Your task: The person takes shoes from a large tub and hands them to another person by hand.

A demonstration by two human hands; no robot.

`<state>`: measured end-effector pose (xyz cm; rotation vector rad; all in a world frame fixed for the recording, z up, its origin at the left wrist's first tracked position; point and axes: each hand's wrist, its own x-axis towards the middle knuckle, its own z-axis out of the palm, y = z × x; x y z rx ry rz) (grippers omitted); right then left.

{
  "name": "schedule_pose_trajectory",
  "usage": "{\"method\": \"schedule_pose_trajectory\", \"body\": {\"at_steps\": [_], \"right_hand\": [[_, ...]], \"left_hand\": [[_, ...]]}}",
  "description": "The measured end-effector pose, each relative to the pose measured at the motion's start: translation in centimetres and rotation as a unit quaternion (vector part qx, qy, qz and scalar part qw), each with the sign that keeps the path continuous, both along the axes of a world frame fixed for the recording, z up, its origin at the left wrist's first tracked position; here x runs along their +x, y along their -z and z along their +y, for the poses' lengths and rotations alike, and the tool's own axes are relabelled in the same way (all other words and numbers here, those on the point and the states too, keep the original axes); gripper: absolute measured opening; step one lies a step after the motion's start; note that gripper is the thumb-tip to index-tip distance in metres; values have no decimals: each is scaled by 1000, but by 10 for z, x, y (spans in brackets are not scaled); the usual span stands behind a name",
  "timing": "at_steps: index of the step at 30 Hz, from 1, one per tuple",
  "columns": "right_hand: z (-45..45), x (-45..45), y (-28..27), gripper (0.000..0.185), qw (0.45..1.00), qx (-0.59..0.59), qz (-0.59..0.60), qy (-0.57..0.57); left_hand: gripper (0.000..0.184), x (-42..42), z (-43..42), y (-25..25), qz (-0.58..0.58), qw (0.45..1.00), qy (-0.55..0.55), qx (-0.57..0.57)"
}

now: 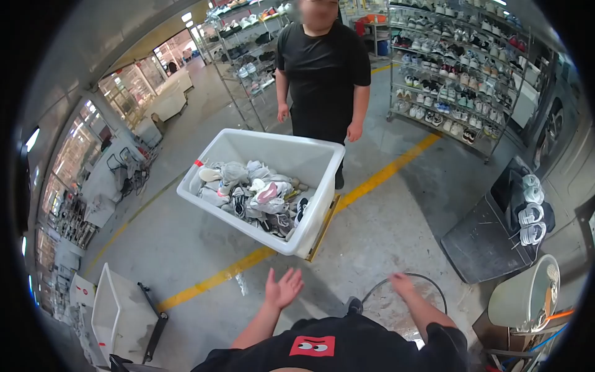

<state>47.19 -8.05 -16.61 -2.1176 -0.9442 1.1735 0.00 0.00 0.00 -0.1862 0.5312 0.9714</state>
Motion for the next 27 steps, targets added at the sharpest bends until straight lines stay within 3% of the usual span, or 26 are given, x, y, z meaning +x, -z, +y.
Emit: {"method": "schedule_pose_trajectory", "body": {"at_steps": [1, 2, 3, 4, 5, 7, 8, 10, 11, 14, 16, 19, 22, 25, 27], "right_hand": [[35, -44, -27, 38, 996, 39, 27, -71], [65, -85, -74, 31, 978, 45, 176, -102], [93, -110, -84, 27, 943, 60, 290, -151], [114, -138, -114, 22, 940, 67, 293, -163], [132, -160, -149, 17, 937, 78, 292, -173], [158, -187, -204, 15, 933, 134, 226, -244], [171, -195, -221, 14, 928, 161, 192, -277], [202, -205, -236, 17, 864, 383, -32, -325], [213, -215, -256, 26, 844, 436, -95, -298], [246, -251, -333, 60, 789, 509, -218, -267], [264, -282, -389, 72, 736, 572, -268, -244], [293, -352, -421, 87, 675, 633, -320, -204], [334, -458, -410, 96, 777, 479, -304, -271], [352, -559, -385, 98, 759, 489, -213, -372], [381, -609, -357, 97, 781, 462, -196, -370]], "left_hand": [[59, 6, 18, -32, -63, 997, -18, 27], [50, 3, 35, -42, -106, 992, -16, 73], [41, -3, 49, -48, -149, 981, -14, 120], [34, -11, 59, -52, -193, 967, -10, 166], [28, -18, 67, -63, -90, 979, -2, 183], [21, -34, 78, -89, 114, 970, 19, 213], [20, -44, 86, -89, 143, 969, 7, 203], [18, -70, 96, -82, 201, 963, -15, 179], [27, -89, 104, -69, 145, 968, -20, 202], [47, -116, 130, -100, 137, 979, -35, 144], [65, -148, 158, -88, 43, 989, -43, 132], [94, -204, 207, -74, -94, 990, -46, 94], [99, -232, 257, -78, -170, 984, -13, 57], [97, -255, 299, -115, -211, 967, 58, 130], [97, -267, 325, -130, -159, 971, 77, 163]]}}
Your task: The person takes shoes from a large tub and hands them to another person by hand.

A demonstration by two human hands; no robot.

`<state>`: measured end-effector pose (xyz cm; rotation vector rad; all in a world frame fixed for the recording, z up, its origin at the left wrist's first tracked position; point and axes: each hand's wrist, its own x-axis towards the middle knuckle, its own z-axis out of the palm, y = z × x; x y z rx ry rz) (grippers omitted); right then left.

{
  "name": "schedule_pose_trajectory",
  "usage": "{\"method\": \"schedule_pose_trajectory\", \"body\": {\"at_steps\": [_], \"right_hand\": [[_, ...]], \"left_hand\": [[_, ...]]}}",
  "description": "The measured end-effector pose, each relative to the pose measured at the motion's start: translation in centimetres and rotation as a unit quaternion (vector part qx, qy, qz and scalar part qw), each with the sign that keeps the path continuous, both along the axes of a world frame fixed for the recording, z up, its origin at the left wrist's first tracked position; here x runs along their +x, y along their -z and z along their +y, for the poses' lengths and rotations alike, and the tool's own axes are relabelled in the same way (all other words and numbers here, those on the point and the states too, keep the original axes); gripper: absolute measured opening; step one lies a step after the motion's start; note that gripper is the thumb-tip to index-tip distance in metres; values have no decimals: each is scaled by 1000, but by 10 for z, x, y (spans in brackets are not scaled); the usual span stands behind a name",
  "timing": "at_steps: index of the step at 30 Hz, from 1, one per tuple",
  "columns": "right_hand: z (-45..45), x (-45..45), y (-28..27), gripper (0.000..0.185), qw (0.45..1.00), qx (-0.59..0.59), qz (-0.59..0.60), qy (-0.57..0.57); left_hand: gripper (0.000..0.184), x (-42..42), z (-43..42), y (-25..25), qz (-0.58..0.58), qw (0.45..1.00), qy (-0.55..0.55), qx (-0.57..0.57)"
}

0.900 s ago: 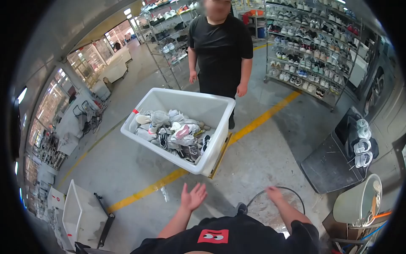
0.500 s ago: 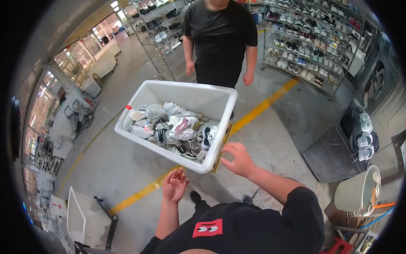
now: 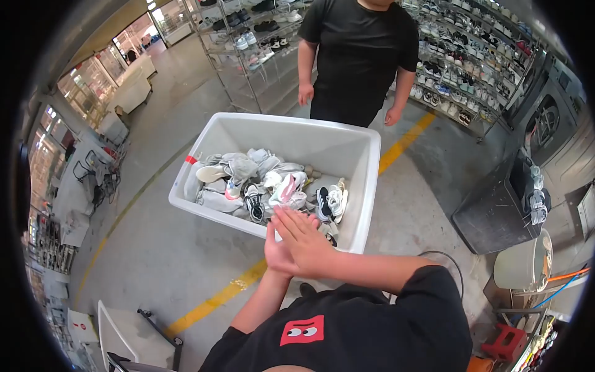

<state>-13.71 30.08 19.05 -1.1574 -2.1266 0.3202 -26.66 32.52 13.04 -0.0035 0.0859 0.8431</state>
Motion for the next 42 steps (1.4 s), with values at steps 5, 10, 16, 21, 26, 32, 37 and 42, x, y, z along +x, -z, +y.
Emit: {"method": "schedule_pose_trajectory", "body": {"at_steps": [5, 10, 16, 21, 26, 32, 37, 42], "right_hand": [[100, -20, 73, 92, 993, 43, 15, 107], [134, 24, 142, 46, 972, -113, -77, 193], [167, 54, 272, 50, 782, -562, -210, 168], [226, 47, 431, 56, 749, -622, -206, 95], [312, 5, 581, 41, 803, -568, -132, 125], [359, -36, 712, 47, 737, -626, -66, 245], [341, -81, 815, 56, 705, -689, -96, 139], [325, -128, 889, 72, 644, -733, -19, 220]], "left_hand": [[87, -50, 67, 47, -142, 988, 54, -34], [62, -107, 103, 137, 389, 919, -3, -61], [38, -175, 159, 219, 581, 804, -2, -127], [31, -232, 255, 310, 815, 579, -7, 33], [30, -323, 369, 378, 923, 253, -5, 289], [24, -353, 417, 415, 949, 142, 49, 278], [28, -357, 412, 419, 949, 145, 84, 268], [25, -353, 414, 418, 935, 144, 97, 311]]}}
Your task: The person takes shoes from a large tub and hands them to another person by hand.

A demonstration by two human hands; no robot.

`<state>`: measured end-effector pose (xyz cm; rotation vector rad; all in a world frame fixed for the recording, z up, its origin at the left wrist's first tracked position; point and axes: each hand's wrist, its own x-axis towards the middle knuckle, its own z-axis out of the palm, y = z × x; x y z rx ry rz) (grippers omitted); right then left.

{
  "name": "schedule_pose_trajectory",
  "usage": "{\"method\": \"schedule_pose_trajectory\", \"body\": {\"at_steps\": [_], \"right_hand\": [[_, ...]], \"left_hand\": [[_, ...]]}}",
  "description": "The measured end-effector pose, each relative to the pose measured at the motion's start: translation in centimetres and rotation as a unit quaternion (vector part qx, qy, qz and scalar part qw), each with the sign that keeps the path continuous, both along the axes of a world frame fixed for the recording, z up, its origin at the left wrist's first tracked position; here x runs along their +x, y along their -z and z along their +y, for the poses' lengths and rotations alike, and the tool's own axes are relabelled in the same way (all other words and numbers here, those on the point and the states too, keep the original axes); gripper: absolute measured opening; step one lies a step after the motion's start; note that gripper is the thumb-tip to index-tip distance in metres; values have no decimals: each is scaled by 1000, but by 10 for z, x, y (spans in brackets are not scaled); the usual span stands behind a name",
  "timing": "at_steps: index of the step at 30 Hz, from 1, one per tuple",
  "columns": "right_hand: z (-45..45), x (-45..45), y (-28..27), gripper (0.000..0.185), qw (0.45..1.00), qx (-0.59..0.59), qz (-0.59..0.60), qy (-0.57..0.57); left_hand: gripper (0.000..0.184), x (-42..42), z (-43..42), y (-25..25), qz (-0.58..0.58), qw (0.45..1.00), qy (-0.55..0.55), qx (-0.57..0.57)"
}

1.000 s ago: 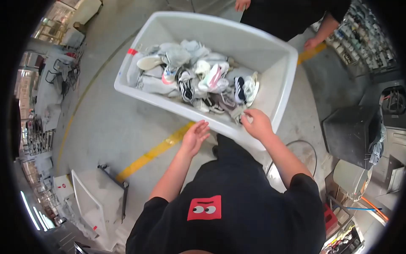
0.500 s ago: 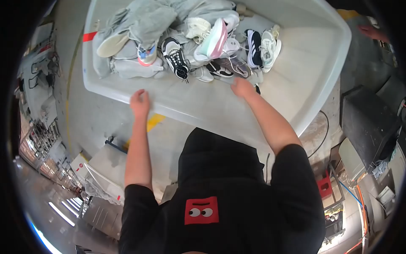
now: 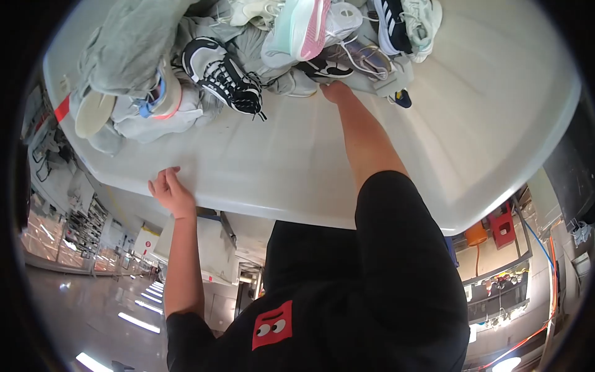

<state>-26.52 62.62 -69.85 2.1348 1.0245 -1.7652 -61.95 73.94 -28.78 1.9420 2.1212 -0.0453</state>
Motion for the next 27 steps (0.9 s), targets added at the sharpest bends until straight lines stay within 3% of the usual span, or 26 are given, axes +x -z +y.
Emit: {"method": "schedule_pose_trajectory", "body": {"at_steps": [1, 2, 8, 11, 12, 15, 18, 20, 24, 27], "right_hand": [[-4, -10, 5, 75, 998, 9, -6, 62], [-22, -25, 73, 80, 997, -3, 54, 61], [46, -54, 15, 67, 961, -140, 126, 203], [69, -56, -23, 42, 784, -192, 141, 573], [85, -47, -51, 31, 739, -178, 186, 623], [78, -39, -70, 31, 796, -159, 176, 557], [39, -2, -106, 50, 877, -65, 169, 445], [22, 34, -159, 66, 913, -45, 110, 390], [-32, 110, -227, 57, 913, -46, 138, 382], [-56, 141, -284, 54, 860, -65, 220, 457]], "left_hand": [[25, 2, 0, -1, -8, 1000, -1, 3], [25, 1, 0, -1, -4, 1000, 2, -9], [22, 6, 2, -3, -17, 1000, -7, -15], [26, 0, 5, -2, -11, 1000, -9, -25], [28, -3, 4, -3, -5, 999, -8, -37], [21, -1, 1, -1, -9, 1000, -2, -16], [20, -7, 2, -1, 1, 1000, 19, -1], [19, -6, 4, -1, -1, 1000, 23, 21], [17, -3, 2, -4, -7, 999, 17, 42], [15, -3, 1, -4, 7, 999, 16, 45]]}}
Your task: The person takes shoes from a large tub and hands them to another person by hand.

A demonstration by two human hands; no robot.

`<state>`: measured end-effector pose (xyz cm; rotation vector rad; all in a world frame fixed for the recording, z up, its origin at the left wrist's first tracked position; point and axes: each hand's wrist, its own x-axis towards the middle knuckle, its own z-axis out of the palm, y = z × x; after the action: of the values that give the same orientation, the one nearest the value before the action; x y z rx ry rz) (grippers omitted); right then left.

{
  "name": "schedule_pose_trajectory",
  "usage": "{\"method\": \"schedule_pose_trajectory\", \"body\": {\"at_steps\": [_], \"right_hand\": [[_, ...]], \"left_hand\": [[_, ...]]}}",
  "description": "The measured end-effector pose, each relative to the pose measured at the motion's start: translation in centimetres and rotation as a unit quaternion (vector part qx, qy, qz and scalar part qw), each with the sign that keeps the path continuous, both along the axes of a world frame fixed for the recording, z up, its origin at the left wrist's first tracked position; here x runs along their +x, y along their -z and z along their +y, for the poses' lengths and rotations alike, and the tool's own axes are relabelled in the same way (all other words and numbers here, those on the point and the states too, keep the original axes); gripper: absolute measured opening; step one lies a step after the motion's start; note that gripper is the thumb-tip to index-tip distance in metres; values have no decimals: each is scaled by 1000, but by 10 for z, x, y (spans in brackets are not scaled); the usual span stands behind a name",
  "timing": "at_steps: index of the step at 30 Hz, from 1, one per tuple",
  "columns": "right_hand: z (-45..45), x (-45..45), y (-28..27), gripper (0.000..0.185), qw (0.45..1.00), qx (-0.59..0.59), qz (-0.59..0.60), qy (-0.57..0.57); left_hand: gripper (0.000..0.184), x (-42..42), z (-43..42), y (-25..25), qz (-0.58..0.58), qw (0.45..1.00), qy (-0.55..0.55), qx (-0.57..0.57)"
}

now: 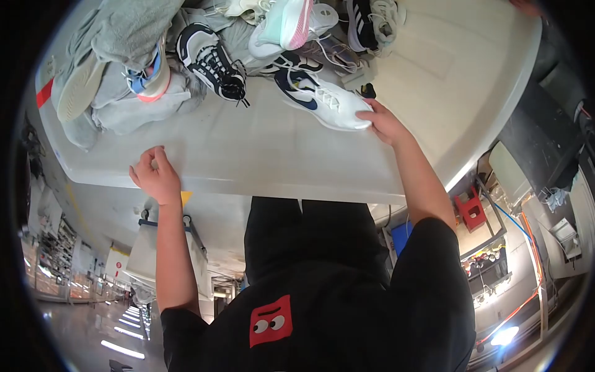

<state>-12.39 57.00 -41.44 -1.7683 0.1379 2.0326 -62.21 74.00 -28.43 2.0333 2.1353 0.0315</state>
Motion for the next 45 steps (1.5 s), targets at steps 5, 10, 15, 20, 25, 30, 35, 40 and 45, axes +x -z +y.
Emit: {"method": "schedule_pose_trajectory", "body": {"at_steps": [5, 10, 15, 20, 25, 30, 35, 40, 45], "right_hand": [[-8, -4, -62, 60, 989, 18, 131, 71], [16, -56, -94, 62, 970, 89, 225, 27], [60, -128, -95, 58, 950, 127, 280, -45], [76, -124, -13, 54, 964, 139, 145, -175], [53, -80, 136, 76, 819, 45, -193, -539], [72, -89, 223, 77, 720, 79, -287, -627], [89, -135, 319, 64, 704, 77, -324, -628], [84, -140, 353, 31, 712, 90, -399, -571], [70, -120, 393, 31, 783, 69, -327, -524]], "left_hand": [[24, 12, 4, -5, 14, 1000, 3, -23], [67, 50, 15, -50, -358, 916, 33, -180], [86, 31, 35, -68, -463, 827, 3, -317], [79, -33, 45, -55, -354, 930, -2, -99], [77, -75, 55, -17, -211, 976, 16, 49], [80, -84, 50, 1, -229, 970, 46, 72], [78, -90, 46, 3, -180, 979, 60, 80], [91, -115, 34, 7, -228, 969, 22, 95], [92, -125, 37, 4, -175, 979, 39, 93]]}}
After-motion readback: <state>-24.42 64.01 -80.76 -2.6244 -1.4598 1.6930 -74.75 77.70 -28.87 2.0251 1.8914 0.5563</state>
